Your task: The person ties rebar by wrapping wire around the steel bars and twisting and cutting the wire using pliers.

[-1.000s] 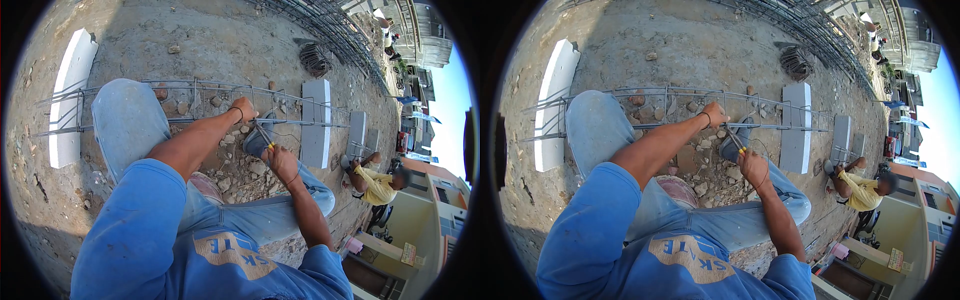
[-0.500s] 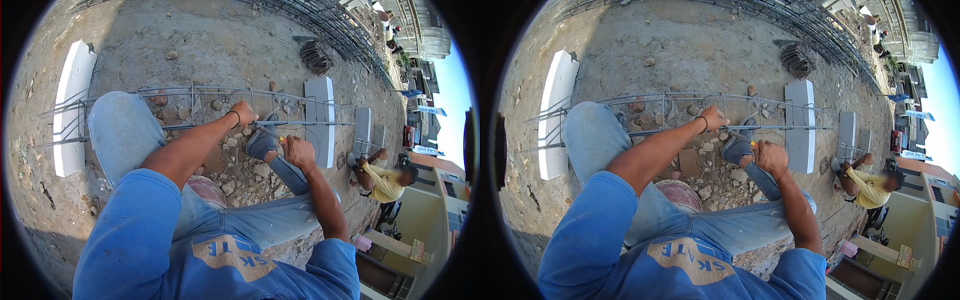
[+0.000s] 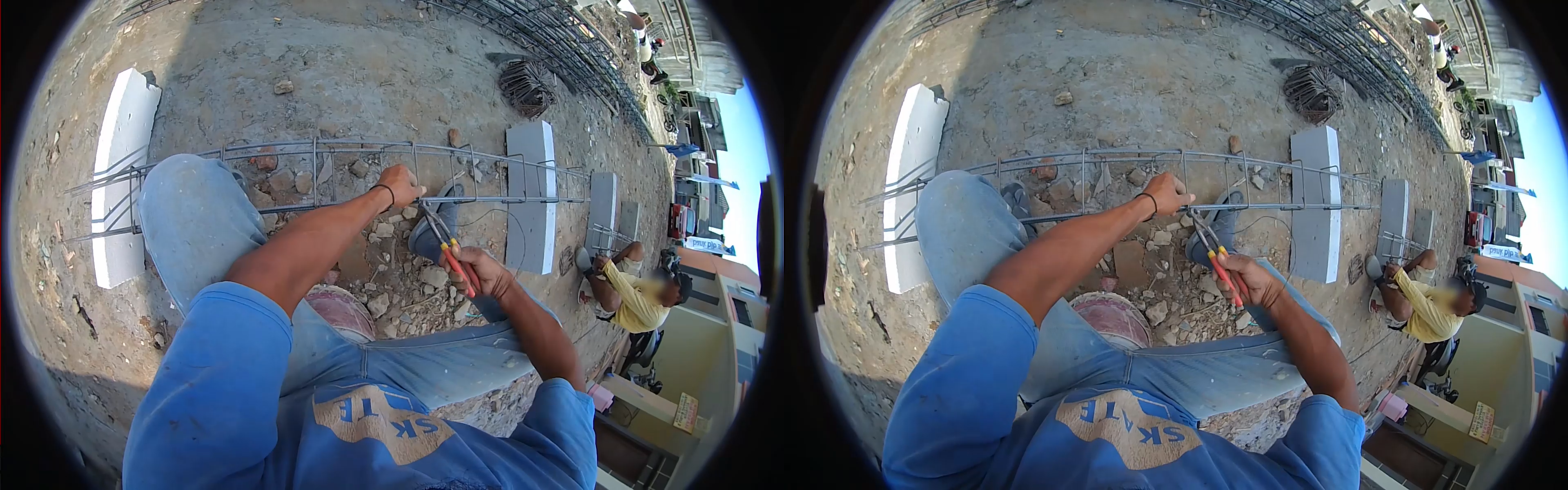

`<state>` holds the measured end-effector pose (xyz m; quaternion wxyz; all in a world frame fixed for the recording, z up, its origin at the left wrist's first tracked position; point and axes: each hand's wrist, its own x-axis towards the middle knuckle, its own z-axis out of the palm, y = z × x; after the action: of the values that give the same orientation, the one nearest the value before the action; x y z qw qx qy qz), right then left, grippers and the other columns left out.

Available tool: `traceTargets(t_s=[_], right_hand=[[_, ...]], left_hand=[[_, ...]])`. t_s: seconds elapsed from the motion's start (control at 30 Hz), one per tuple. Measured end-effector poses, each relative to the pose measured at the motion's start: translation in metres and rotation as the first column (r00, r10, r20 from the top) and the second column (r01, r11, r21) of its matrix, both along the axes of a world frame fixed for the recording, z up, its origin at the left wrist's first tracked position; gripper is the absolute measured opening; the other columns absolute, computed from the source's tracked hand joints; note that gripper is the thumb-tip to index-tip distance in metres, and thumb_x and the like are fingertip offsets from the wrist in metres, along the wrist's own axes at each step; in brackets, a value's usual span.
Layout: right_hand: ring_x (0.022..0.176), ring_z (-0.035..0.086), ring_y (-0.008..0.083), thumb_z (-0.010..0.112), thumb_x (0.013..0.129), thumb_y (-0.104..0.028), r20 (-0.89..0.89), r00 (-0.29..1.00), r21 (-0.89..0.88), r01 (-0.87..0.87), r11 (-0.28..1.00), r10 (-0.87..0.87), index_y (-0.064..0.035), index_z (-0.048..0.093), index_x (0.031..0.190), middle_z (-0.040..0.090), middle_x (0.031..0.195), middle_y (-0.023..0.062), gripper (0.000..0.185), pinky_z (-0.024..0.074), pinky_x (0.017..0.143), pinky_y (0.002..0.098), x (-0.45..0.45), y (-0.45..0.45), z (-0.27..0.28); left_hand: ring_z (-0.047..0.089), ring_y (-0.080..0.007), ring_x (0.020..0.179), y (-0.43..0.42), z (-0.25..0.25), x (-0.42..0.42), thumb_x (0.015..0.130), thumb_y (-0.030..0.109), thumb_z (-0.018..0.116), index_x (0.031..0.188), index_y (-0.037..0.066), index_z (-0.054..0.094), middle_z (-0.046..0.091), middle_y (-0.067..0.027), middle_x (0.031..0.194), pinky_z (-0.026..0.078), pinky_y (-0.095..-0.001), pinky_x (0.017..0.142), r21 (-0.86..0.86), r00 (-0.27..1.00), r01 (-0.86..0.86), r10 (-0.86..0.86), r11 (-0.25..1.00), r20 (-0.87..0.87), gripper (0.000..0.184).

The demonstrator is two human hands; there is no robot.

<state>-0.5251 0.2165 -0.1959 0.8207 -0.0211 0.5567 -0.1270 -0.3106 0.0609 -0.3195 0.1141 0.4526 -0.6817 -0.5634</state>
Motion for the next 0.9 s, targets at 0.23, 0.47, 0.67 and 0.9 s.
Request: traceTargets(t_s=[0.23, 0.47, 0.67, 0.9], right_hand=[[0.067, 0.068, 0.0303, 0.074, 0.083, -0.027, -0.941, 0.270, -0.180, -0.910, 0.375, 0.204, 0.0035, 0.058, 0.100, 0.065, 0.073, 0.0165, 0.038, 0.0543, 0.058, 0.0438, 0.029, 0.002, 0.023], [0.054, 0.060, 0.0338, 0.054, 0.099, -0.035, -0.997, -0.048, 0.050, -0.998, 0.029, 0.052, 0.0024, 0.061, 0.101, 0.063, 0.071, 0.0185, 0.038, 0.0491, 0.050, 0.0447, 0.011, 0.019, 0.007], [0.049, 0.059, 0.0138, 0.038, 0.103, -0.056, -0.038, 0.995, -0.065, 0.088, 0.994, -0.090, 0.0003, 0.058, 0.100, 0.060, 0.065, 0.0081, 0.060, 0.0502, 0.045, 0.0245, 0.017, 0.017, 0.009], [0.062, 0.067, 0.0306, 0.072, 0.084, -0.023, -0.983, 0.141, -0.091, -0.929, 0.358, 0.118, 0.0043, 0.057, 0.110, 0.066, 0.084, 0.0165, 0.041, 0.0543, 0.059, 0.0410, 0.042, 0.027, 0.026]], left_hand=[[0.067, -0.0190, 0.055, -0.005, 0.002, 0.005, 0.085, 0.035, 0.071, 0.082, 0.003, 0.076, 0.068, -0.0099, 0.060, 0.053, -0.0342, 0.065, 0.078, 0.999, 0.029, -0.027, 0.997, -0.033, 0.033], [0.071, -0.0223, 0.068, -0.006, 0.009, 0.006, 0.089, 0.042, 0.063, 0.078, 0.005, 0.076, 0.070, -0.0081, 0.062, 0.055, -0.0361, 0.074, 0.086, 0.999, 0.052, -0.051, 0.995, -0.010, 0.040], [0.073, -0.0264, 0.075, 0.001, 0.018, 0.006, 0.092, 0.037, 0.060, 0.083, 0.002, 0.073, 0.071, -0.0158, 0.069, 0.056, -0.0376, 0.074, 0.078, 1.000, -0.024, 0.025, 0.997, -0.010, 0.039], [0.062, -0.0399, 0.096, 0.104, 0.058, 0.012, 0.092, 0.031, 0.058, 0.115, 0.000, 0.056, 0.067, -0.0220, 0.101, 0.044, -0.0528, 0.086, -0.505, 0.894, -0.423, 0.437, 0.752, -0.097, 0.039]])
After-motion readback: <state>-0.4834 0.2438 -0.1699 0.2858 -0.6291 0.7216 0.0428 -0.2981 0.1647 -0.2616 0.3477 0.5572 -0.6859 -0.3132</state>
